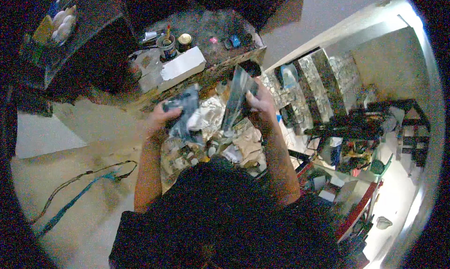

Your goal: The person scoops and mixes plaster using putty knives, then applies the plaster onto the wall edge.

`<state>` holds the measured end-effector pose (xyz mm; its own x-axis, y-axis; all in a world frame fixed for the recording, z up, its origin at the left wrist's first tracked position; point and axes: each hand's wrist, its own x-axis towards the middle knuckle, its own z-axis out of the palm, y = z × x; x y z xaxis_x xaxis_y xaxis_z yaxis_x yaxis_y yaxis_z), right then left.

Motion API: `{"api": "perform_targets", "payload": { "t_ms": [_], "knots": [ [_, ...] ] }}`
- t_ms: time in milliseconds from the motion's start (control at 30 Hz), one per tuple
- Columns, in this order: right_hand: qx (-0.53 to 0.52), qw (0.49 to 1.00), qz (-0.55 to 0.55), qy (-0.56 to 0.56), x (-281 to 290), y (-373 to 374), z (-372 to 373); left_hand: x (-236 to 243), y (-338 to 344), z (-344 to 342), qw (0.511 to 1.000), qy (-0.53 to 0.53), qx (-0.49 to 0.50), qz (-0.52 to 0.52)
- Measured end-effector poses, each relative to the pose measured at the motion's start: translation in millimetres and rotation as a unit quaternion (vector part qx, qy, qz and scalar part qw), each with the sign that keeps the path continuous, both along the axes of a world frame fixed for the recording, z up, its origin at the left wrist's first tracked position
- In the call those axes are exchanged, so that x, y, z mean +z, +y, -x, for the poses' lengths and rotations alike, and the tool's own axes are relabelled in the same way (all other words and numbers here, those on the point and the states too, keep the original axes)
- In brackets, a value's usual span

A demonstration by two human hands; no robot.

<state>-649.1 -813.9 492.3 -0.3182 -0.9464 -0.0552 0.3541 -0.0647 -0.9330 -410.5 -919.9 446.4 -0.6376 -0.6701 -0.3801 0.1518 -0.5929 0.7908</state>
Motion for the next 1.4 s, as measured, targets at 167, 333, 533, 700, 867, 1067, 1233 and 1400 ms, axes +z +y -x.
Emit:
{"api": "perform_targets", "payload": {
  "t_ms": [167, 333, 533, 700, 867, 1067, 1233, 1400],
  "knots": [
    [0.109, 0.971, -0.110, 0.182, -2, -25, 1, 19, 16, 35, 0.995, 0.069, -0.063, -0.021],
    [0.071, 0.966, -0.084, 0.232, -23, -22, -8, 24, 29, 45, 0.993, 0.105, -0.006, -0.058],
    [0.001, 0.891, -0.121, 0.438, -57, -7, 36, 32, 34, 30, 0.992, 0.090, 0.040, -0.080],
    [0.095, 0.975, -0.089, -0.179, -25, -8, 3, 18, 28, 35, 0.997, 0.014, 0.074, 0.032],
    [0.031, 0.995, -0.090, -0.006, -25, -33, -32, 35, 41, 48, 0.992, -0.002, 0.116, -0.050],
    [0.253, 0.857, 0.059, -0.444, -53, -13, 20, 31, 31, 37, 0.985, -0.054, 0.091, 0.133],
    [0.324, 0.774, 0.103, -0.534, -20, -21, -16, 21, 27, 43, 0.990, 0.076, 0.116, 0.011],
    [0.166, 0.871, -0.042, -0.461, -159, 12, 29, 42, 37, 70, 0.993, -0.017, 0.068, 0.091]
  ]
}}
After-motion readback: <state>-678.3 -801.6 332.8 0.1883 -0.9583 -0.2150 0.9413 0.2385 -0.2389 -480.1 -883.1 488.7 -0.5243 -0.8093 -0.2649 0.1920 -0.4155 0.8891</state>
